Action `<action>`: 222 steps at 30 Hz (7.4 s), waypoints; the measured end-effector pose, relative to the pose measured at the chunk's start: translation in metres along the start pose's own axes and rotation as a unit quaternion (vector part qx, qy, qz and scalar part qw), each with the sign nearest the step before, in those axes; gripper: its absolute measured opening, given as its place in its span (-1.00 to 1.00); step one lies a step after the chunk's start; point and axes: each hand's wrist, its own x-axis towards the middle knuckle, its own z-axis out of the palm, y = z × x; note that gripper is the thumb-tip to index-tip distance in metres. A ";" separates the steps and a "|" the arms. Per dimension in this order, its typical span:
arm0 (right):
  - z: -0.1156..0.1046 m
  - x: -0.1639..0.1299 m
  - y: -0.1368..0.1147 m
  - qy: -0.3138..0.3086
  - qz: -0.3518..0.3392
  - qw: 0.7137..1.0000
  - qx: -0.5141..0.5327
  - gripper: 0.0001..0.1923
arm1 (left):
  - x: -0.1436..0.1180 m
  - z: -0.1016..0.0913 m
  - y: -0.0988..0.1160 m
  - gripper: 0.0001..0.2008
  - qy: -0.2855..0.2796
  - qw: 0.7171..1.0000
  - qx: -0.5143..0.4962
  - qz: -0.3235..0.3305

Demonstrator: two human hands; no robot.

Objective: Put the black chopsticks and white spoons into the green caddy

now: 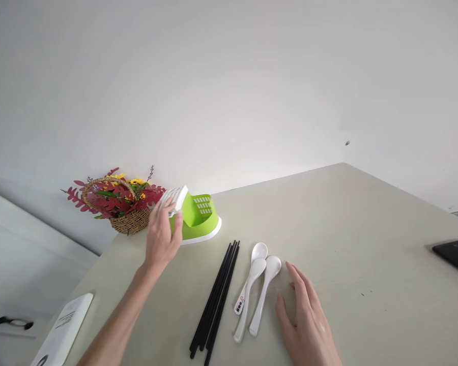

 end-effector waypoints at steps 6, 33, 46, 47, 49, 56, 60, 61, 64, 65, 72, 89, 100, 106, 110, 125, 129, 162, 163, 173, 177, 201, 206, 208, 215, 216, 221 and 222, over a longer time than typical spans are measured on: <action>0.003 0.003 0.013 0.000 -0.035 0.999 -0.005 -0.44 | 0.021 0.026 0.062 -0.60 -0.046 0.997 -0.053 0.037; 0.005 0.001 -0.010 0.051 -0.027 0.998 0.021 -0.57 | -0.056 0.065 0.028 -0.63 -0.084 0.895 -0.304 -0.315; 0.000 0.010 0.003 0.056 0.025 0.998 0.011 -0.66 | -0.079 0.063 0.015 -0.59 -0.305 0.926 -0.206 -0.081; -0.001 0.010 0.004 0.052 0.026 0.998 0.009 -0.71 | -0.080 0.063 0.016 -0.59 -0.304 0.929 -0.199 -0.072; -0.003 0.011 0.002 0.042 0.017 0.999 0.001 -0.76 | -0.079 0.062 0.017 -0.59 -0.302 0.932 -0.191 -0.056; -0.003 0.009 -0.001 0.050 -0.016 0.998 -0.026 -0.79 | -0.079 0.063 0.017 -0.59 -0.312 0.931 -0.189 -0.023; -0.003 0.010 0.003 0.038 -0.039 0.998 -0.037 -0.81 | -0.079 0.064 0.017 -0.58 -0.311 0.932 -0.186 -0.020; -0.003 0.010 0.002 0.043 -0.035 0.998 -0.033 -0.81 | -0.079 0.064 0.017 -0.57 -0.311 0.932 -0.186 -0.019; -0.001 0.009 -0.007 0.064 -0.017 0.998 -0.012 -0.80 | -0.079 0.064 0.016 -0.57 -0.314 0.931 -0.188 -0.013; 0.000 0.009 -0.010 0.070 -0.014 0.997 -0.004 -0.79 | -0.079 0.064 0.015 -0.58 -0.314 0.930 -0.189 -0.012; 0.003 0.008 -0.020 0.069 -0.017 0.997 0.018 -0.81 | -0.077 0.065 0.009 -0.60 -0.326 0.928 -0.182 0.000; 0.004 0.010 -0.012 0.086 -0.031 0.996 -0.001 -0.81 | -0.077 0.052 0.015 -0.89 -0.330 0.934 -0.135 -0.010; 0.003 0.011 0.000 0.063 -0.043 0.997 -0.017 -0.81 | -0.078 0.059 -0.028 -0.84 -0.254 0.962 -0.065 -0.068; 0.000 0.012 0.003 0.040 -0.054 0.997 -0.024 -0.82 | -0.083 0.064 -0.032 -0.82 -0.211 0.976 -0.030 -0.050; 0.000 0.012 0.003 0.043 -0.055 0.997 -0.021 -0.81 | -0.083 0.063 -0.022 -0.78 -0.186 0.980 -0.059 -0.047; -0.002 0.013 0.008 0.023 -0.060 0.997 -0.031 -0.82 | -0.052 0.014 0.005 -0.71 0.145 0.868 -0.361 -0.310; -0.002 0.013 0.008 0.022 -0.053 0.998 -0.030 -0.82 | -0.044 0.006 0.012 -0.56 0.153 0.816 -0.444 -0.338; -0.012 0.076 -0.156 -0.120 -0.289 0.947 0.065 -0.71 | -0.085 0.048 0.028 -0.52 -0.119 0.867 -0.426 -0.229; -0.009 0.082 -0.168 -0.156 -0.305 0.937 0.066 -0.60 | -0.087 0.050 0.027 -0.53 -0.129 0.870 -0.423 -0.220; 0.023 0.128 -0.219 -0.201 -0.395 0.894 0.069 -0.66 | -0.095 0.058 0.022 -0.47 -0.155 0.834 -0.472 -0.240; 0.019 0.142 -0.230 -0.158 -0.389 0.904 0.083 -0.63 | -0.091 0.058 0.023 -0.43 -0.172 0.801 -0.504 -0.274; -0.034 0.161 -0.235 -0.037 -0.342 0.938 0.053 -0.65 | -0.089 0.063 0.017 -0.47 -0.234 0.814 -0.470 -0.248; -0.044 0.157 -0.234 0.003 -0.347 0.935 0.068 -0.67 | -0.086 0.060 0.019 -0.53 -0.247 0.813 -0.467 -0.245; -0.048 0.157 -0.232 0.005 -0.341 0.937 0.077 -0.66 | -0.084 0.059 0.019 -0.53 -0.252 0.816 -0.460 -0.242; -0.050 0.165 -0.228 0.040 -0.302 0.946 0.113 -0.64 | -0.081 0.057 0.019 -0.58 -0.260 0.798 -0.481 -0.252; -0.051 0.167 -0.227 0.050 -0.294 0.947 0.118 -0.63 | -0.082 0.057 0.019 -0.57 -0.260 0.795 -0.486 -0.253; -0.053 0.173 -0.222 0.070 -0.273 0.952 0.117 -0.62 | -0.086 0.062 0.019 -0.57 -0.232 0.784 -0.503 -0.280; -0.053 0.173 -0.222 0.071 -0.273 0.953 0.115 -0.62 | -0.087 0.063 0.019 -0.58 -0.223 0.785 -0.505 -0.282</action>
